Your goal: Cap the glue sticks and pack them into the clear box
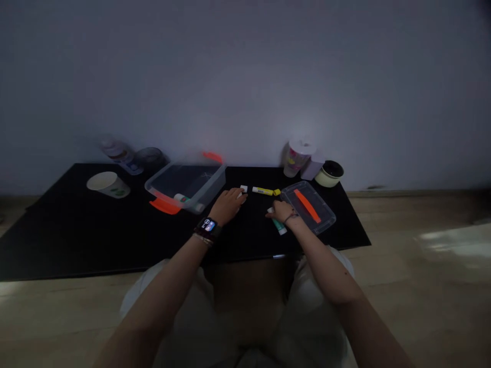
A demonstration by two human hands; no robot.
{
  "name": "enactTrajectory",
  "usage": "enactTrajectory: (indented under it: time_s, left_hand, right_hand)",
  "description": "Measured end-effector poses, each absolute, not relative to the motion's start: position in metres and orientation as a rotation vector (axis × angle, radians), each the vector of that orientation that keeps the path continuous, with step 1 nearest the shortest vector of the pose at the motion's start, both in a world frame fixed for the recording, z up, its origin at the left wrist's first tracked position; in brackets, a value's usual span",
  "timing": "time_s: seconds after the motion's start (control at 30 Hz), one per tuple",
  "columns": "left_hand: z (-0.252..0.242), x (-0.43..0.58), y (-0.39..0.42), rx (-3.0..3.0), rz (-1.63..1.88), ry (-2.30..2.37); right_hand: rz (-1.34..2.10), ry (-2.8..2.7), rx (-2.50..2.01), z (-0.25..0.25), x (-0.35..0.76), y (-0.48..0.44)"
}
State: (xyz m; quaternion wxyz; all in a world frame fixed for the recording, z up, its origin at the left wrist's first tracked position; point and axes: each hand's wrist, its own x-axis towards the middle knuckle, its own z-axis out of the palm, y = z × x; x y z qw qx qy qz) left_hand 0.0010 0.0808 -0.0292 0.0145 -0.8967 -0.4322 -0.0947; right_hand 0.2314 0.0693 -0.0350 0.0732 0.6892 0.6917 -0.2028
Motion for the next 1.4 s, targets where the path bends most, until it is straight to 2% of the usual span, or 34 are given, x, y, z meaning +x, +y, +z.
enactTrajectory:
  time_s: [0.27, 0.5, 0.67, 0.9, 1.17, 1.27, 1.4]
  left_hand:
    - [-0.055, 0.004, 0.093, -2.817, -0.262, -1.385]
    - [-0.055, 0.009, 0.098, -2.898, -0.468, -1.417]
    - [-0.043, 0.015, 0.093, -2.971, -0.769, -1.574]
    - [-0.033, 0.014, 0.081, -3.091, -0.878, -1.518]
    - [-0.035, 0.017, 0.078, -3.121, -1.521, -1.707]
    - [-0.033, 0.019, 0.077, -3.13, -1.584, -1.847]
    - [-0.031, 0.02, 0.075, -3.149, -1.515, -1.922]
  right_hand:
    - [-0.969, 2.391, 1.966, -0.028, 0.227, 0.068]
    - [-1.189, 2.488, 1.994, -0.02, 0.222, 0.061]
    - [-1.155, 2.664, 2.092, -0.02, 0.221, 0.061]
    - [-1.14, 2.746, 2.041, -0.016, 0.223, 0.059]
    - [-1.235, 2.666, 1.972, -0.006, 0.224, 0.055]
    - [-1.184, 2.628, 2.018, -0.002, 0.221, 0.052]
    - [-0.929, 2.589, 2.107, 0.004, 0.217, 0.047]
